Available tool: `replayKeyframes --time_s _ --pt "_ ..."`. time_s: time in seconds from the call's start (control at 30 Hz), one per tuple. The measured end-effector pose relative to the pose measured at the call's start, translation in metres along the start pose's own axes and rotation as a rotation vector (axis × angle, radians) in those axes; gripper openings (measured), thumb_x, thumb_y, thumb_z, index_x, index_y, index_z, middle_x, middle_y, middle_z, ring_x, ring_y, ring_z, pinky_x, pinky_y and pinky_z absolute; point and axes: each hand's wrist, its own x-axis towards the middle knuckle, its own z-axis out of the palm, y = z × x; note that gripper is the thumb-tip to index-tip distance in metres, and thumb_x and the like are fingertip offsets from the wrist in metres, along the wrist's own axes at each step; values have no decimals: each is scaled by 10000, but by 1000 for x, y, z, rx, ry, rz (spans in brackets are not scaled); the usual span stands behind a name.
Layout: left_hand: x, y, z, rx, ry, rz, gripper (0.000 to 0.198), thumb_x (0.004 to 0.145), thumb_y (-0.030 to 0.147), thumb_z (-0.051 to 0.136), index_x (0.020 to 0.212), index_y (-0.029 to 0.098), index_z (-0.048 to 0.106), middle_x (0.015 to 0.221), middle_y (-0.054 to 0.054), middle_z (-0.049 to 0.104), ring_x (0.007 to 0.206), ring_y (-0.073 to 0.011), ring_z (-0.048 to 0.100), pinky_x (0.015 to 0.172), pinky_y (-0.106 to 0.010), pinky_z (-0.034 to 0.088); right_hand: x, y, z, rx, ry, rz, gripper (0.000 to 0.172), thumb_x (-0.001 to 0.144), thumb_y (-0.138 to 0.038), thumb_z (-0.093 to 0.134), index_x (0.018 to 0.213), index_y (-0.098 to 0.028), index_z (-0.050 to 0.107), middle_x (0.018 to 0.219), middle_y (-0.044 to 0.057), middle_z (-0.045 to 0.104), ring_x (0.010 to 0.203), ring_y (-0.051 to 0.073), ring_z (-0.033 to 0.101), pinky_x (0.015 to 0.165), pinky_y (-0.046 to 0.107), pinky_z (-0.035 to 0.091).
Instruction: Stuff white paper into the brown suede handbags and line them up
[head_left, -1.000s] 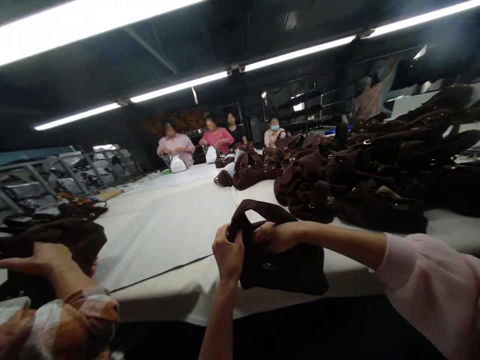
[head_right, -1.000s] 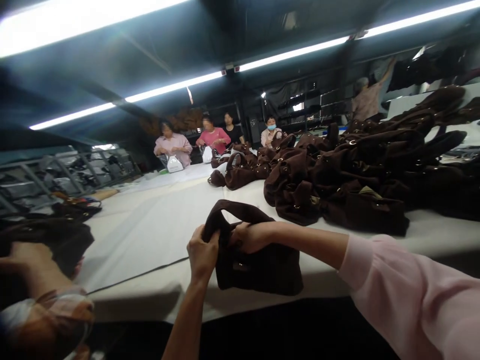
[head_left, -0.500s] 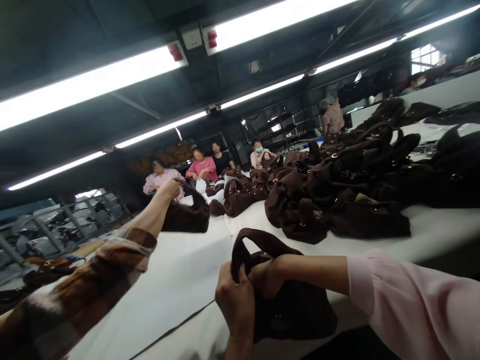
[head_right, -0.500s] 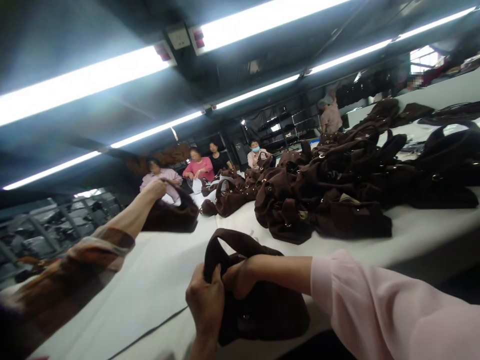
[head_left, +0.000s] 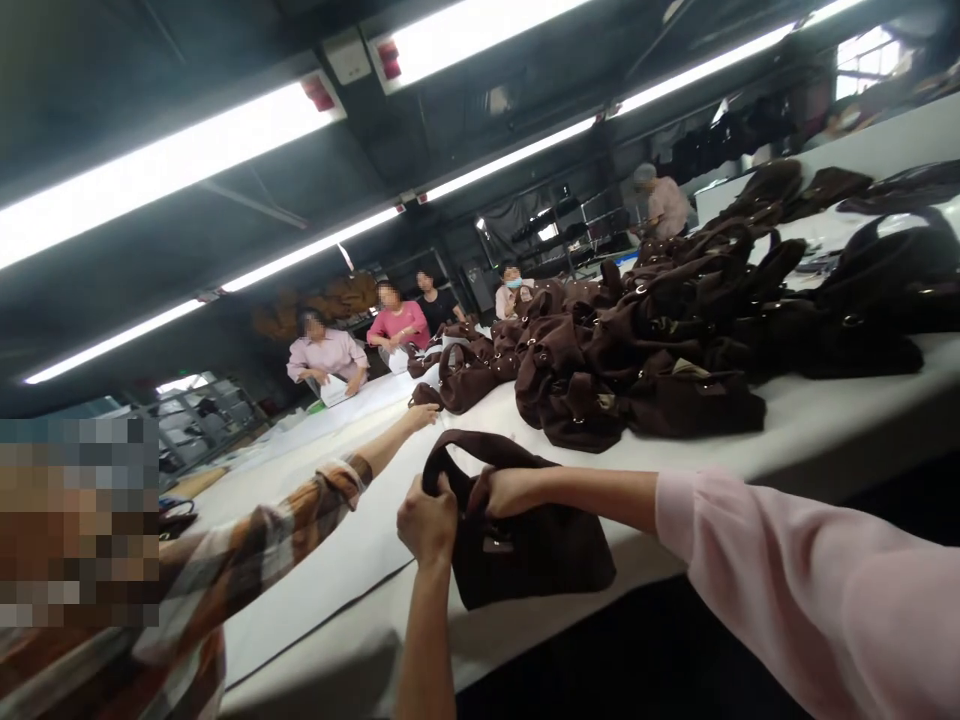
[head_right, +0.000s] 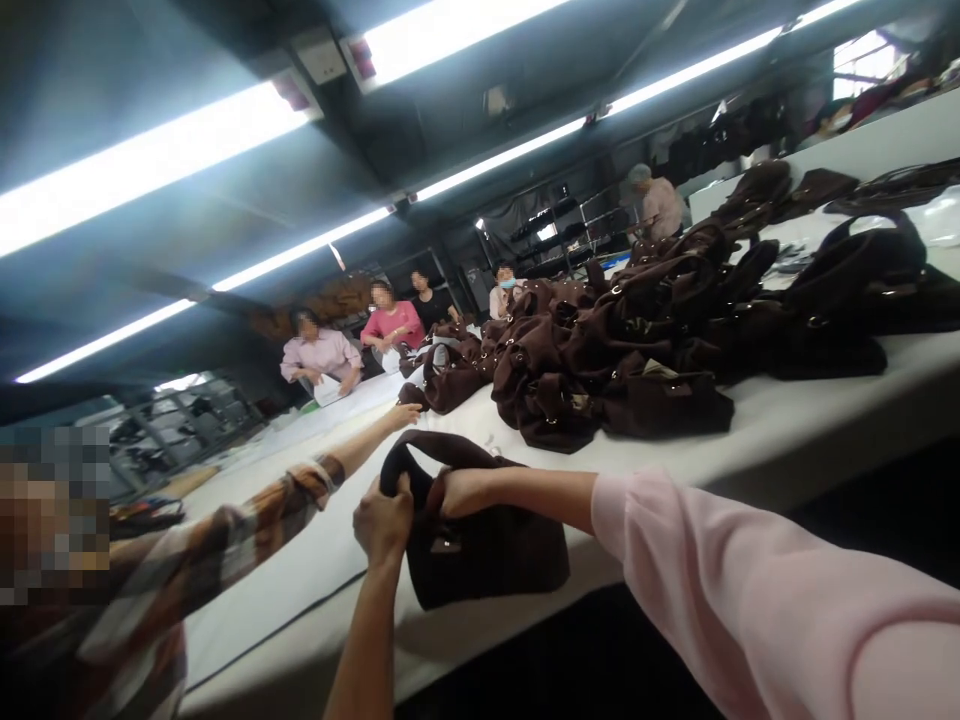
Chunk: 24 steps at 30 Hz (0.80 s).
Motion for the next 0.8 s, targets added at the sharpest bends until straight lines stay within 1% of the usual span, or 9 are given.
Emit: replayKeyframes --time_s 0.07,0.13,0.3,0.4,0.47,0.53,0.63,0.73,0.8 --pt "4 2 2 -3 -7 24 357 854 482 467 917 223 705 905 -148 743 911 -359 669 775 -422 457 -8 3 -6 -60 26 -8 452 691 -18 536 1071 -168 732 970 21 719 835 151 643 665 179 468" --pt "6 6 8 -17 -7 23 419 859 533 455 910 217 726 911 -155 747 933 -364 670 800 -430 471 -13 6 -11 -129 15 -12 475 677 2 527 1068 -164 738 1011 32 717 869 159 641 697 187 464" --pt "12 12 28 -75 50 -110 505 862 570 447 942 176 753 981 -186 748 980 -372 674 824 -439 500 -5 -3 -15 -298 -99 62 326 609 31 559 842 -86 754 736 40 692 648 161 600 565 224 422" --pt "16 9 32 -107 83 -162 497 860 549 463 954 162 762 981 -199 747 982 -379 677 829 -448 507 0 -11 -12 -369 -110 45 210 616 37 578 726 -59 728 605 34 639 569 154 557 526 236 392" --pt "17 5 30 -126 107 -176 512 861 550 461 964 150 764 972 -212 745 981 -390 677 833 -459 507 -6 -12 -10 -392 -69 -29 185 661 15 608 748 -81 739 675 42 676 658 168 601 598 236 424" --pt "16 0 27 -143 141 -200 555 859 566 452 984 122 761 974 -238 738 988 -414 670 839 -480 501 -22 -8 -8 -401 14 -118 193 763 -45 617 858 -131 761 870 51 726 841 180 641 742 231 452" --pt "12 -6 24 -171 178 -222 617 845 609 440 953 90 757 955 -271 726 982 -446 660 843 -507 489 -52 8 -10 -427 119 -245 208 935 -239 566 974 -182 761 983 68 728 951 195 643 860 264 443" --pt "6 -6 26 -302 167 -104 615 822 667 438 858 133 741 919 -232 726 945 -410 662 860 -499 480 -70 25 -17 -410 100 -295 326 904 -441 643 1074 -182 744 984 92 725 938 223 649 850 291 449" --pt "2 -6 30 -501 66 43 576 788 686 499 859 154 709 931 -181 722 951 -362 656 874 -471 484 -74 34 -23 -370 78 -265 393 838 -448 724 1134 -191 723 1048 92 712 975 228 643 870 290 440"
